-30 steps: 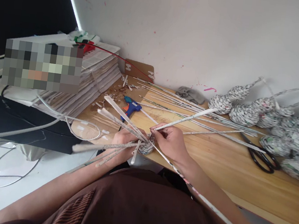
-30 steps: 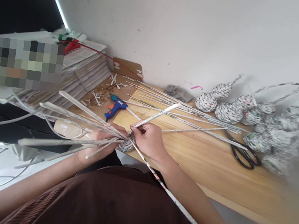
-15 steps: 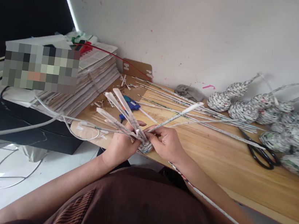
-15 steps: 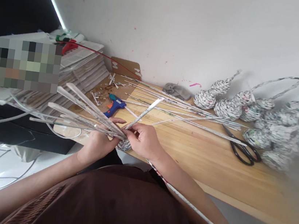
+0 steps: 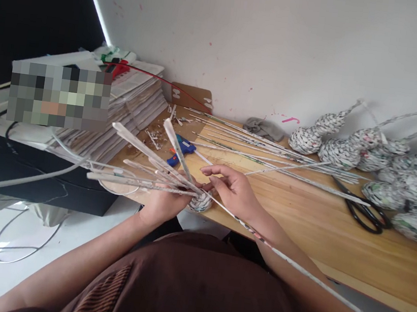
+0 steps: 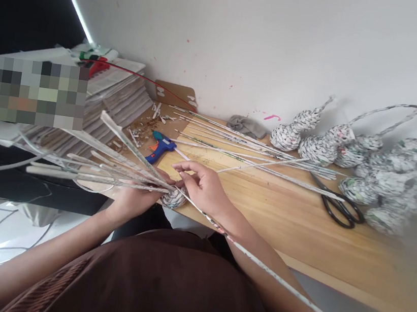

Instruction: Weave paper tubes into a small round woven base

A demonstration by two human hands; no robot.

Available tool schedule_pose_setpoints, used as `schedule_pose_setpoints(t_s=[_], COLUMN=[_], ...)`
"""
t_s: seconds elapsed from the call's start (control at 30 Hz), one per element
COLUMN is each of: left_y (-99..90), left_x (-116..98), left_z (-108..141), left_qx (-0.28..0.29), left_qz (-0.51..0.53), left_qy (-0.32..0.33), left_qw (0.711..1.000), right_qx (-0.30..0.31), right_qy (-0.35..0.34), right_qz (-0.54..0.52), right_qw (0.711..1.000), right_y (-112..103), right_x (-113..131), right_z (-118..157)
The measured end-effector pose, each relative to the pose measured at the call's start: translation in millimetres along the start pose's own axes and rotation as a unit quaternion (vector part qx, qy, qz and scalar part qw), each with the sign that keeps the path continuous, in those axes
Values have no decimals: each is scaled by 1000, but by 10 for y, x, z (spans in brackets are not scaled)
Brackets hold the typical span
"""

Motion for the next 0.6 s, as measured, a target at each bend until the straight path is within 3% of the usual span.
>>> schedule_pose_setpoints(t_s=[0.13,0.27,0.37,0.4,0.47,0.53,0.6], left_y=[-91,-151,-161,-159,-148,-123,-100], left_x=[12,65,105,116,135,140,127], left_z=[-20,-78,-96,-96,-92,-96,-107], left_qx=[-43,-74,-85,-88,-92,-81,-66], left_qz=[-20,-72,-76,-61,-26,-2,0], left_qy=[-12,-54,-67,-65,-62,-58,-55], left_qw=[999,993,991,992,994,995,996], right_qx=[-65,-2,11,45,177,283,232], right_qy=[11,17,56,87,158,173,85], right_qz=[32,102,175,173,107,25,22], right_qw=[997,995,983,980,966,943,969], right_y=[-130,-93,-68,-26,143,315,351], right_x=[-74,-167,-177,-176,-164,-93,-3], right_z=[-71,-72,-17,16,127,248,249])
Point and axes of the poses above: each hand's wrist, its own z-axis away from the middle knuckle, its own y-axis out of the palm, x = y × z, the point moved 5 cm from there along -z, towards the middle knuckle, and after that the axes turned 3 degrees about -x, right-handed, at the moved point
